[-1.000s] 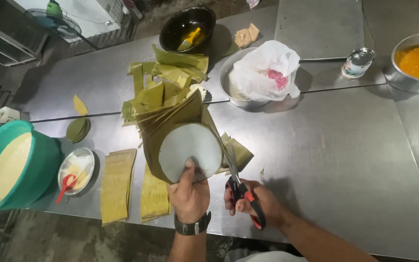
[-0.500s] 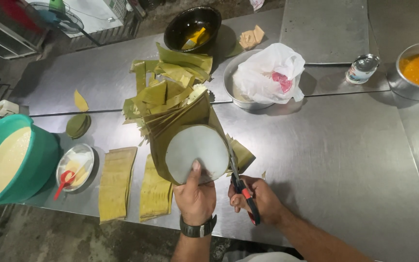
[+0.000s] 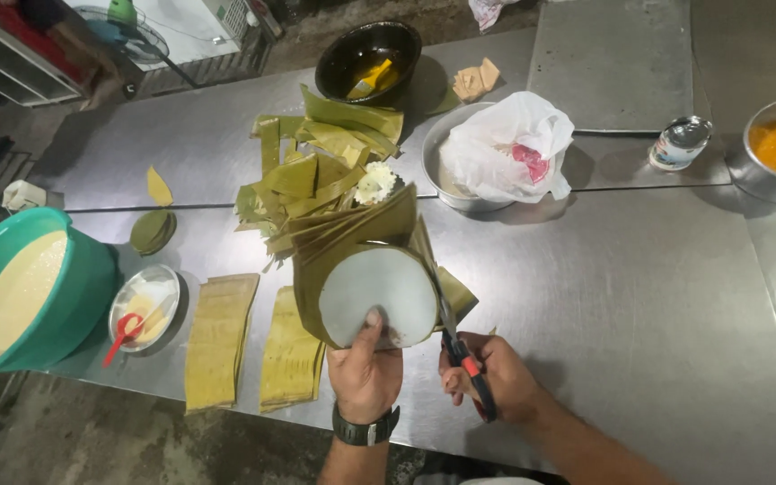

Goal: The person uses scissors to trim banana leaves around a circular template on a stainless steel countertop. They repeatedly place the template on stacked leaves, cut along the edge, and set the trimmed pieces aside. A second person briefly appears and wipes the counter with a red cloth.

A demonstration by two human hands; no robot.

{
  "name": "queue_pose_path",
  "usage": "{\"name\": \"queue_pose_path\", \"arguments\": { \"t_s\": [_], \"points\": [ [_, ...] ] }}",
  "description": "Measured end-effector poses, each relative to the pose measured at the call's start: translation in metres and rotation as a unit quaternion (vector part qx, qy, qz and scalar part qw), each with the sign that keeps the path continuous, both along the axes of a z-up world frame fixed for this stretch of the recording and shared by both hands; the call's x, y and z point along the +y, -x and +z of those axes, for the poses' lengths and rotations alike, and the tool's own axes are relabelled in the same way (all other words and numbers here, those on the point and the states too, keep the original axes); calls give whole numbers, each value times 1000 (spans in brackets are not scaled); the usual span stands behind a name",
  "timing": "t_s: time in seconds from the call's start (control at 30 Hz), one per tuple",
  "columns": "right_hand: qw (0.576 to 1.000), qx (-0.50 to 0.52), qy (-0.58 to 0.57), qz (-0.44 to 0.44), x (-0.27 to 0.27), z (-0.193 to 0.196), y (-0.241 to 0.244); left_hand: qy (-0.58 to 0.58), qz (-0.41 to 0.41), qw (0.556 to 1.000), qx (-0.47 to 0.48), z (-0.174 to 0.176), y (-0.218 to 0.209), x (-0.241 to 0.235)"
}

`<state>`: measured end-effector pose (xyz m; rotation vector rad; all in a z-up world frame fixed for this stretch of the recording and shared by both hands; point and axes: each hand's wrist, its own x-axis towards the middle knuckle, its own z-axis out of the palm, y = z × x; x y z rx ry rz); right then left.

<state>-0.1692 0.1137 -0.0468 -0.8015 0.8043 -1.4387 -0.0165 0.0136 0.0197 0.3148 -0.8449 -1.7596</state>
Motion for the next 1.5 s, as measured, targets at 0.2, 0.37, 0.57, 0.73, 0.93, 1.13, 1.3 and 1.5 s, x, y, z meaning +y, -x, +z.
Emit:
{"name": "queue_pose_path", "arguments": {
  "t_s": [0.2,0.37,0.57,0.73,0.93,1.13,1.3,1.5],
  "points": [
    [997,26,-73,10,3,3,8,10,-29,999,-10,-4,-3,-3],
    [995,63,-69,19,13,0,17,36,-60,998,-9,-7,-8,-9],
    [989,88,-118,6,15,-3,21,23,-59,998,-25,-4,-8,-8],
    [995,92,-48,9,16,-7,26,25,-73,996,-43,-6,-10,-12],
    [985,112,-134,7,18,-8,37,43,-102,993,-47,-20,-18,-18],
    [984,114,-136,24,14,-14,41,23,-107,990,-88,-13,-22,-23],
    [958,184,-218,33,9,-25,44,-28,-113,985,-125,-17,-30,-39],
    [976,170,-122,63,2,-38,49,-41,-129,970,-204,-37,-46,-70]
  ]
}}
